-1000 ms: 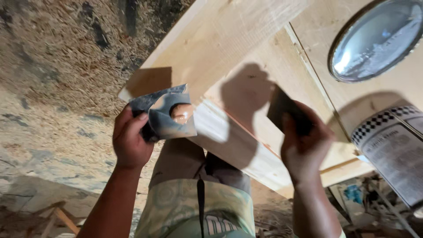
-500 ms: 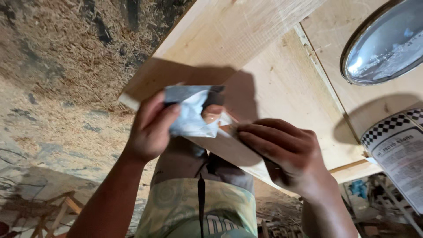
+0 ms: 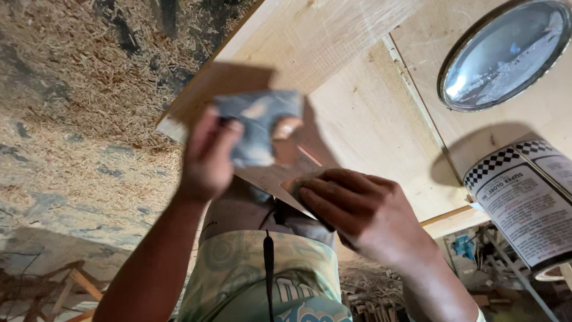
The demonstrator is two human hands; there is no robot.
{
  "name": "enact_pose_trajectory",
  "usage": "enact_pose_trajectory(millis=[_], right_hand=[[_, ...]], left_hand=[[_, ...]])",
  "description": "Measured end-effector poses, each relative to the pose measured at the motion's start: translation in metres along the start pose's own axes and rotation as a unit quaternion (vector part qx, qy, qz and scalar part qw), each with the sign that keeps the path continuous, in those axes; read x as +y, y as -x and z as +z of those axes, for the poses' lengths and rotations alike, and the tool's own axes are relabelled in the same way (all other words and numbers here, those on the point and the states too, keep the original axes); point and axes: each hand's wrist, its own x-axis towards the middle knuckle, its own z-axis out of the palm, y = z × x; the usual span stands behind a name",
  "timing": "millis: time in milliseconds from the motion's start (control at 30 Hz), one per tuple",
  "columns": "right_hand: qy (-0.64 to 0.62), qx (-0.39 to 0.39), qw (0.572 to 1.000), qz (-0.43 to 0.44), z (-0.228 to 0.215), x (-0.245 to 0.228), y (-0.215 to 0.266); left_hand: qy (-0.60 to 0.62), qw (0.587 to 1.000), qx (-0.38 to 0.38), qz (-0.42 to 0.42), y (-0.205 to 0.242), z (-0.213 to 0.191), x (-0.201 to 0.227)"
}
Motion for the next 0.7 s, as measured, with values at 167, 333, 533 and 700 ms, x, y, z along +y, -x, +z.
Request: enact_pose_trajectory(millis=[167, 333, 533, 700], right_hand=[[-0.041, 0.073, 0.975, 0.204, 0.018, 0.008, -0.006], [-0.045, 0.114, 0.964, 0.237, 0.05, 0.006, -0.023], [0.046, 0.114, 0.971, 0.206, 0.068, -0.003, -0.044], [0.036, 0.061, 0.986, 0.151, 0.047, 0.003, -0.051]], left_hand=[[-0.013, 0.985, 0.018, 0.17, 0.004, -0.047, 0.009], [0.046, 0.993, 0.029, 0.105, 0.014, -0.062, 0.011], [0.042, 0.994, 0.049, 0.086, 0.017, -0.064, 0.011], [0.151, 0.987, 0.042, 0.027, 0.016, -0.065, 0.012]])
